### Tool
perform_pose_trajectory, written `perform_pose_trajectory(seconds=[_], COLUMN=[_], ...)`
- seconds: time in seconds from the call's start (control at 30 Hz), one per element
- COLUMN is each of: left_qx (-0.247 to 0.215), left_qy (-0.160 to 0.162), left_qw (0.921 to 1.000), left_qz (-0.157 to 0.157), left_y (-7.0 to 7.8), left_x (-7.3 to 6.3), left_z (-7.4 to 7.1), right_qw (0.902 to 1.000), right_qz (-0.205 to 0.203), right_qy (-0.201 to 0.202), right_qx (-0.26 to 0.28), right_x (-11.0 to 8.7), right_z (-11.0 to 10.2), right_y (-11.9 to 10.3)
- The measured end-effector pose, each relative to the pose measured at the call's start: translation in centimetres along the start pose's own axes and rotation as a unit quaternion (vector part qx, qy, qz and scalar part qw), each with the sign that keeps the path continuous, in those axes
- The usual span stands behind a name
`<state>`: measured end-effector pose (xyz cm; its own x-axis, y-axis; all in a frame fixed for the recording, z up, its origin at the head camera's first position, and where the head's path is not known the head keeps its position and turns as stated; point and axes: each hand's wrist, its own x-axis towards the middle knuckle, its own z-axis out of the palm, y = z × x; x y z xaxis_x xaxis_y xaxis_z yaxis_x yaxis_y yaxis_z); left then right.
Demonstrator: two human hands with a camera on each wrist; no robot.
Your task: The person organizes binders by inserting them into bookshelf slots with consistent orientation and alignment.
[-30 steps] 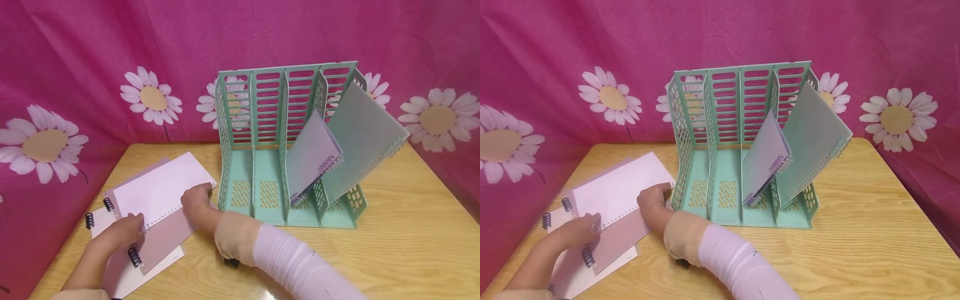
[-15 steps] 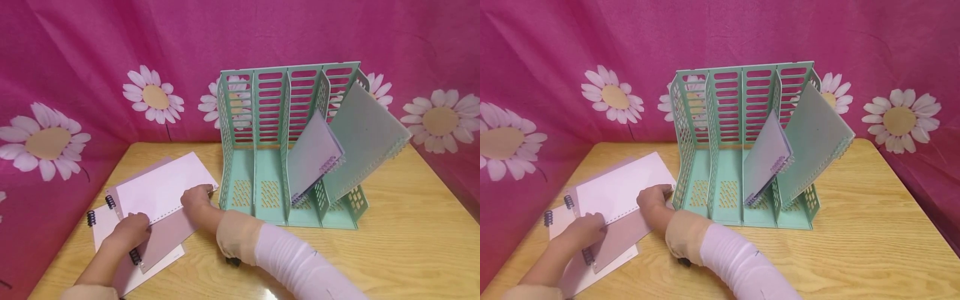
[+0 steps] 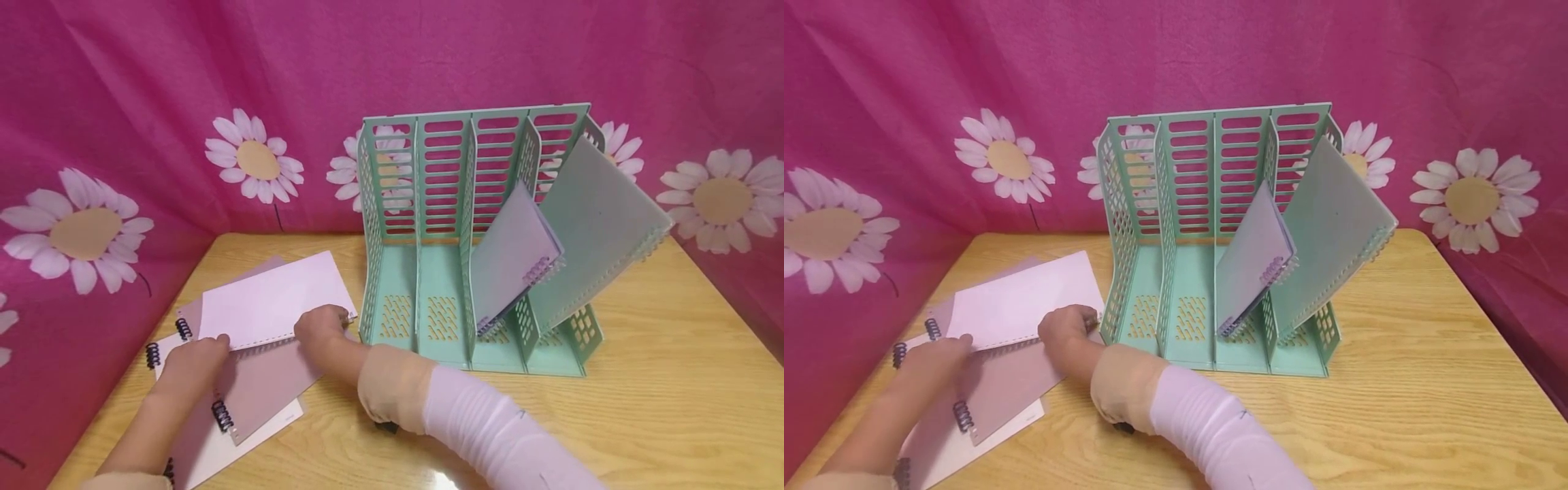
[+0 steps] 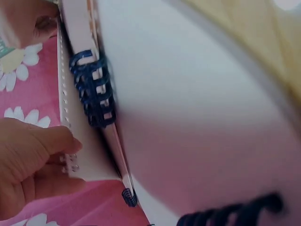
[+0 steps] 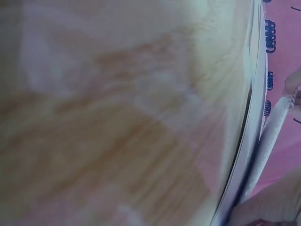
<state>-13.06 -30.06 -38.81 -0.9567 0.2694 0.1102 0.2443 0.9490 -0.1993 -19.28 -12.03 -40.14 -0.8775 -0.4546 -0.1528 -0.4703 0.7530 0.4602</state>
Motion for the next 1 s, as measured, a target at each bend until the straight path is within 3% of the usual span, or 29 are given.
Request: perform_pose_trajectory(seconds=[0.17,0.27,0.33,0.43,0.5,0.6,0.8,1.0], left_qx=[0.008,0.014,0.014,0.018,0.019,0.022,0.041,0.076], left_qy=[0.065,0.144,0.213,0.313,0.347,0.376,0.398,0.41], left_qw=[0.9977,0.989,0.9759,0.9462,0.9331,0.9203,0.9042,0.8889], left_qz=[0.017,0.03,0.047,0.079,0.091,0.107,0.15,0.19], left_y=[-0.3,-0.3,-0.4,-0.7,-0.7,-0.7,-0.7,-0.4], left_x=[-0.2,-0.2,0.0,0.5,0.9,1.5,2.8,4.3], left_z=[-0.7,-1.2,-1.3,-1.4,-1.7,-2.5,-4.8,-7.4], right_qw=[0.9991,0.9981,0.9974,0.9966,0.9958,0.9949,0.9921,0.9885], right_qz=[0.03,0.041,0.046,0.053,0.059,0.061,0.053,0.046], right_qy=[-0.002,0.006,0.017,0.031,0.035,0.035,0.043,0.075], right_qx=[0.032,0.047,0.053,0.055,0.061,0.073,0.105,0.123], right_x=[0.0,0.0,-0.1,-0.1,-0.2,-0.2,-0.4,-0.8], right_z=[-0.2,-0.2,-0.2,-0.1,-0.1,-0.3,-0.7,-0.6], right_y=[0.2,0.3,0.4,0.5,0.6,1.0,2.6,3.3])
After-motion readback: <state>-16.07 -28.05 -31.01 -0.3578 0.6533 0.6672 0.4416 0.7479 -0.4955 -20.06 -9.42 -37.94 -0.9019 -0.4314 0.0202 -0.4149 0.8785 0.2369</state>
